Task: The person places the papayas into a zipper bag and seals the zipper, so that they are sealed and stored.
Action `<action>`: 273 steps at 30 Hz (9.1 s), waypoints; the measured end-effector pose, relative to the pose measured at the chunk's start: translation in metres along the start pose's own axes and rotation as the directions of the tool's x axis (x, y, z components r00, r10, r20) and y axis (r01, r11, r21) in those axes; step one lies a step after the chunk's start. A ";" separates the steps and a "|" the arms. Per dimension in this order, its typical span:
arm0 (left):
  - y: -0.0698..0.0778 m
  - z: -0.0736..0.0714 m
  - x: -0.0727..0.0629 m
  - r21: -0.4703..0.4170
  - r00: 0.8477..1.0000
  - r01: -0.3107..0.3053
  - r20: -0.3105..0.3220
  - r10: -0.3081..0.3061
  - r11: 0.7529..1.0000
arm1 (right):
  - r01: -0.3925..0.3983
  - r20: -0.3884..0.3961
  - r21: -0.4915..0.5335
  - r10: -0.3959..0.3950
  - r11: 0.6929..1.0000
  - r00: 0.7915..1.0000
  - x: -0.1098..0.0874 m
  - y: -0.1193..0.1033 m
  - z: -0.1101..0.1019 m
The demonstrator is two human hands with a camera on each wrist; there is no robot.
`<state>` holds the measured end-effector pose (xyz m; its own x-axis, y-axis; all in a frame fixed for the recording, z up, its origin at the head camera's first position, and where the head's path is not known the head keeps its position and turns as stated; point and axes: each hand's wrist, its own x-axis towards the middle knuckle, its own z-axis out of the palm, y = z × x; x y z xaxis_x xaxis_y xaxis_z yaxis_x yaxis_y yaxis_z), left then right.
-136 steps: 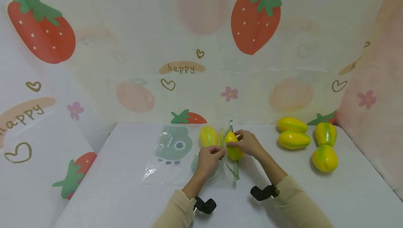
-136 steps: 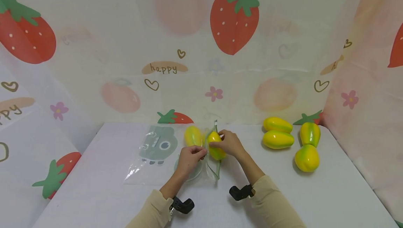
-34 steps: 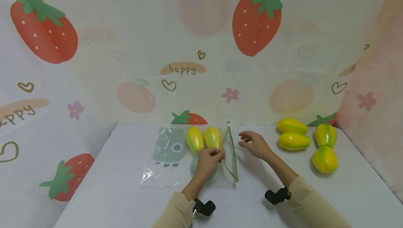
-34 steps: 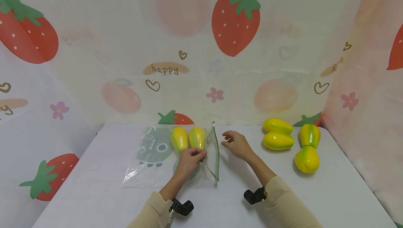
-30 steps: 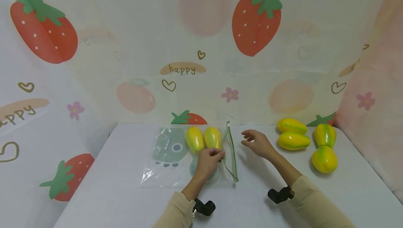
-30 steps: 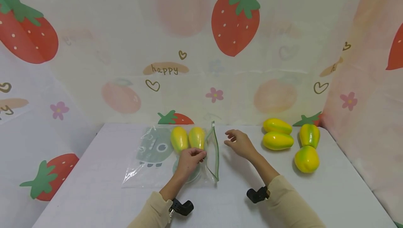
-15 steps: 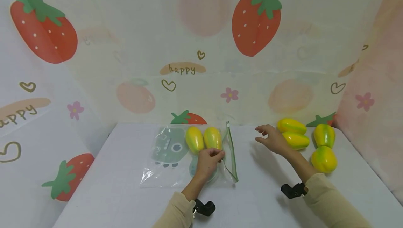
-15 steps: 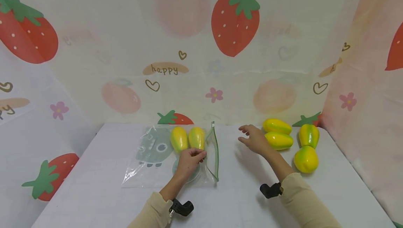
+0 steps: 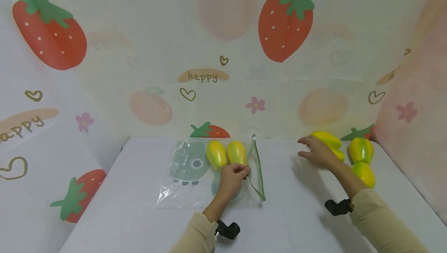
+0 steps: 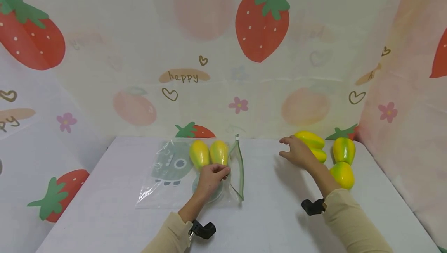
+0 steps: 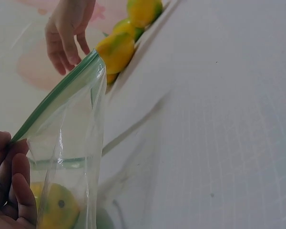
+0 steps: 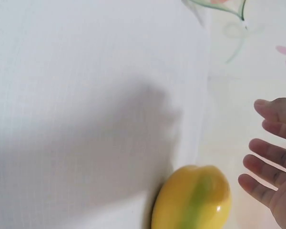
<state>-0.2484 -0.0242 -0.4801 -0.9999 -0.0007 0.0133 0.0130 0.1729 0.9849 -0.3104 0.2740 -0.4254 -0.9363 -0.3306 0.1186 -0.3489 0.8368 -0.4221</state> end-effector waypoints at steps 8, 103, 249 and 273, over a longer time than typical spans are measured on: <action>-0.001 0.001 0.000 0.006 1.000 -0.002 -0.002 0.002 1.000 | 0.016 0.030 -0.044 -0.015 0.999 0.999 -0.004 0.011 -0.012; -0.001 0.003 -0.009 -0.025 0.993 0.008 -0.114 -0.011 1.000 | -0.129 -0.022 -0.066 0.128 0.989 0.991 -0.036 0.038 -0.010; 0.005 -0.002 -0.006 -0.018 1.000 0.017 0.000 -0.017 1.000 | -0.157 -0.062 0.646 0.256 0.747 0.965 0.040 -0.110 0.120; 0.000 -0.002 -0.005 0.006 0.999 0.032 -0.012 -0.032 0.999 | -0.046 -0.095 0.466 0.102 0.883 0.990 0.034 -0.085 0.085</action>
<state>-0.2437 -0.0262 -0.4794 -0.9997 -0.0181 -0.0160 -0.0190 0.1784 0.9838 -0.3089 0.1543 -0.4615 -0.9665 -0.2009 0.1600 -0.2465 0.5509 -0.7974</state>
